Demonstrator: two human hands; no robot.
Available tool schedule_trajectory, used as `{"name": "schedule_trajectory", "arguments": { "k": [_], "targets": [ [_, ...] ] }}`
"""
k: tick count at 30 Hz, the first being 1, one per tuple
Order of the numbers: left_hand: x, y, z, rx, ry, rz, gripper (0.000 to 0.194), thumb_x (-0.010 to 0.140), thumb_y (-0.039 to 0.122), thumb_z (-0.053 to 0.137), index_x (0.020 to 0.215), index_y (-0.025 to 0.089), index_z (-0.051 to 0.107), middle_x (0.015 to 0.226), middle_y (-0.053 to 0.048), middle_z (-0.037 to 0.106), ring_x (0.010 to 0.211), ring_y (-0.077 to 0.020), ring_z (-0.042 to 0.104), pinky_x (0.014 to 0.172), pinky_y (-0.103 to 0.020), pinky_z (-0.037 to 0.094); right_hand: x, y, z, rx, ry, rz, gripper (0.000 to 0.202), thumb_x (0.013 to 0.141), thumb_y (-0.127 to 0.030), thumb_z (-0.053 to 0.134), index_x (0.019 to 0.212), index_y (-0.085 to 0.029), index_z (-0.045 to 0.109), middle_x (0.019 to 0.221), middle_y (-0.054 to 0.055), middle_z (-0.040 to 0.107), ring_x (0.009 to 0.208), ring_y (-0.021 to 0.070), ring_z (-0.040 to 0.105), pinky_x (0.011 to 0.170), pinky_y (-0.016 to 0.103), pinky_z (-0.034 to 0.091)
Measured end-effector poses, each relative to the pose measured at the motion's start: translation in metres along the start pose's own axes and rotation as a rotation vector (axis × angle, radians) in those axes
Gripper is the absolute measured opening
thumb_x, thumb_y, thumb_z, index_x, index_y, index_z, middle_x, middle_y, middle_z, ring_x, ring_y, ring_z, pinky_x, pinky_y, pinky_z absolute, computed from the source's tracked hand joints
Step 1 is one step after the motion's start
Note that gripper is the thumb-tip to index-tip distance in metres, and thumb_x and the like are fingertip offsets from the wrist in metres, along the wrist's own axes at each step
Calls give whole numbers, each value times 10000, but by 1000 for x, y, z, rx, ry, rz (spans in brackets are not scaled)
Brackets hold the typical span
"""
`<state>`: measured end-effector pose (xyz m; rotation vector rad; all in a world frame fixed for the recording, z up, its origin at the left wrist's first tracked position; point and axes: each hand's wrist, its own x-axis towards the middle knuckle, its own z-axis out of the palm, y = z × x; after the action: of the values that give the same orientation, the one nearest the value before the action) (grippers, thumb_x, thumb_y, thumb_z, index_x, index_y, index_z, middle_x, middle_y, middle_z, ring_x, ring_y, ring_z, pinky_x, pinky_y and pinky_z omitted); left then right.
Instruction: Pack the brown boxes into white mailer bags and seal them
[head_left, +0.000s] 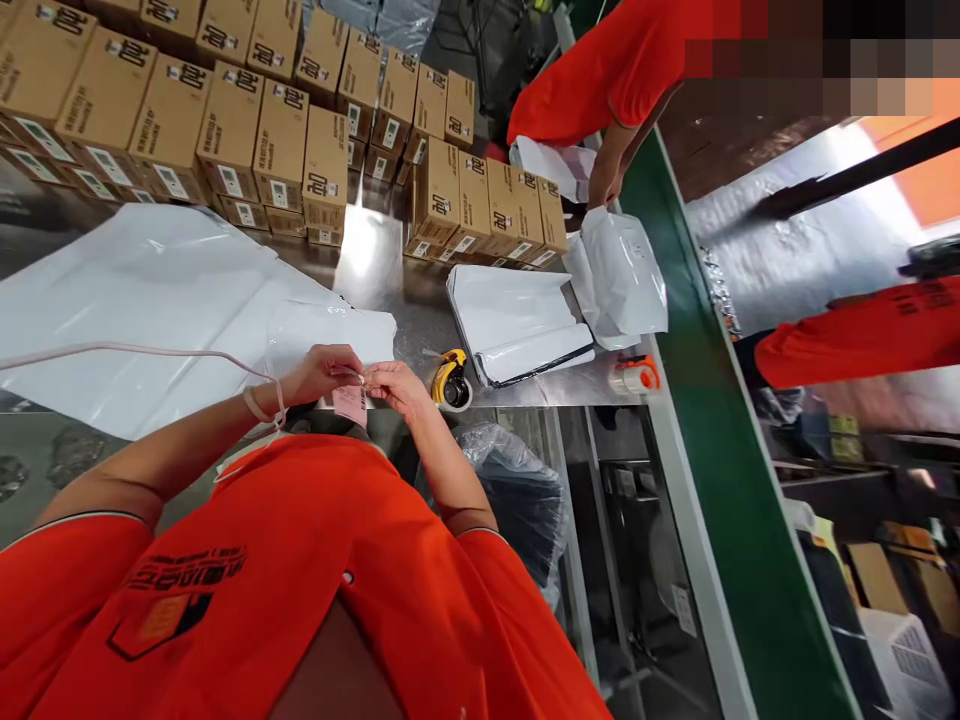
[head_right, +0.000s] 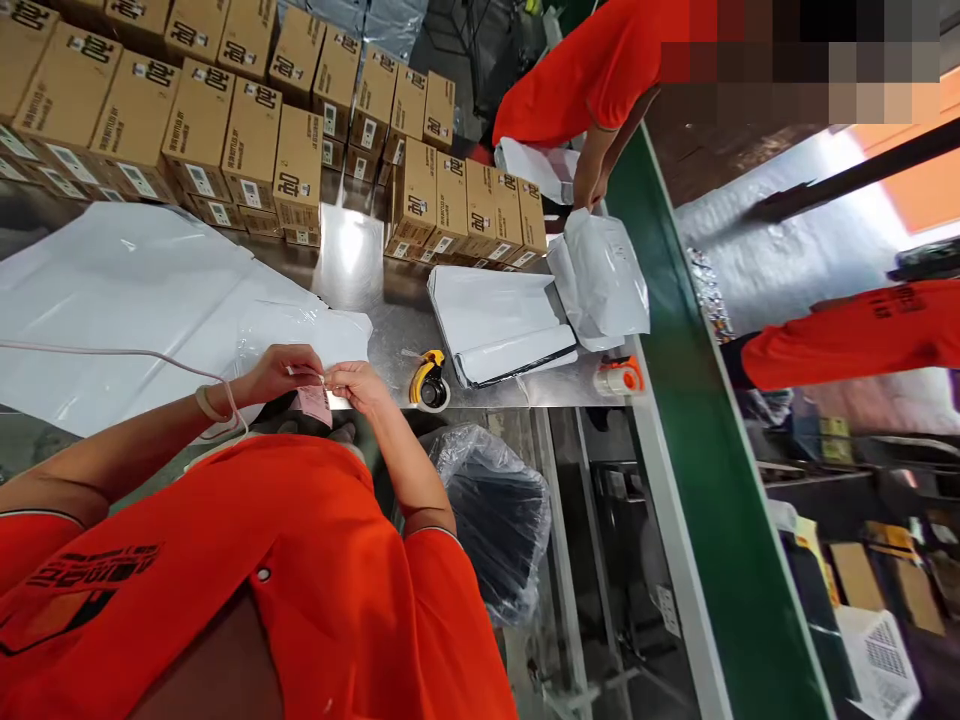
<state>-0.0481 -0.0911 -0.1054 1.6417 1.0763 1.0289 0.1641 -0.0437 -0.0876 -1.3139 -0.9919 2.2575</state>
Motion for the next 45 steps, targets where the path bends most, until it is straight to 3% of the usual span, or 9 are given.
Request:
{"name": "schedule_trajectory", "arguments": {
  "k": [5, 9, 12, 17, 21, 28, 32, 36, 45],
  "targets": [
    [-20, -8, 18, 197, -18, 40, 341, 1056, 470, 710, 885, 191, 806, 860, -65, 788, 779, -163, 708, 732, -252, 516, -15, 11, -1, -77, 41, 44, 98, 558, -190, 833, 631, -155, 777, 566, -10, 673, 523, 78, 530, 516, 181, 423],
    [-28, -22, 40, 155, 0, -1, 294, 1026, 413, 749, 872, 168, 800, 803, -48, 765, 723, -148, 684, 696, -243, 484, -20, 20, -5, -78, 69, 115, 133, 539, -183, 852, 631, -168, 755, 598, -5, 704, 551, 92, 566, 544, 188, 460],
    [-25, -25, 45, 129, 4, -33, 242, 999, 357, 752, 865, 162, 804, 792, -37, 758, 706, -141, 668, 689, -239, 471, -18, 20, -7, -92, 79, 121, 136, 514, -164, 824, 636, -157, 764, 592, 4, 704, 543, 96, 571, 544, 193, 464],
    [-8, -12, 29, 299, -124, 36, 181, 990, 284, 704, 860, 191, 789, 830, -37, 750, 794, -171, 699, 735, -254, 465, -12, 8, -3, -115, 77, 106, 73, 486, -122, 735, 553, -150, 732, 542, 2, 665, 506, 78, 513, 498, 176, 409],
    [7, 2, 9, 284, -202, 102, 183, 1013, 286, 642, 884, 193, 734, 849, -32, 723, 788, -173, 668, 742, -261, 466, -7, -3, 2, -127, 61, 78, 36, 527, -121, 685, 532, -155, 696, 516, -15, 625, 479, 57, 433, 457, 157, 309],
    [19, 11, -7, 154, -146, 230, 367, 1096, 436, 580, 851, 196, 711, 919, -79, 712, 837, -180, 643, 783, -272, 510, -8, -19, 6, -56, 106, 27, 47, 549, -159, 731, 586, -160, 702, 541, -21, 617, 528, 72, 469, 498, 165, 374],
    [21, 10, -6, 54, -102, 111, 337, 1016, 496, 699, 879, 188, 719, 885, -52, 723, 794, -162, 648, 753, -248, 527, -12, -22, 7, -59, 123, -11, 60, 545, -190, 762, 599, -173, 743, 564, -23, 656, 546, 80, 516, 521, 164, 419],
    [24, 13, -7, -66, -134, -50, 400, 934, 572, 787, 923, 176, 731, 772, -8, 712, 682, -136, 619, 658, -221, 509, -14, -27, 4, -98, 104, -37, 106, 520, -192, 784, 624, -172, 781, 593, -1, 709, 583, 102, 578, 525, 169, 422],
    [33, 23, -9, -183, -201, -133, 505, 828, 644, 875, 846, 156, 747, 760, -44, 750, 685, -155, 662, 641, -242, 524, -11, -38, -2, -209, 67, -53, 124, 505, -185, 800, 620, -146, 777, 547, 7, 696, 497, 91, 514, 499, 204, 383]
  ]
}}
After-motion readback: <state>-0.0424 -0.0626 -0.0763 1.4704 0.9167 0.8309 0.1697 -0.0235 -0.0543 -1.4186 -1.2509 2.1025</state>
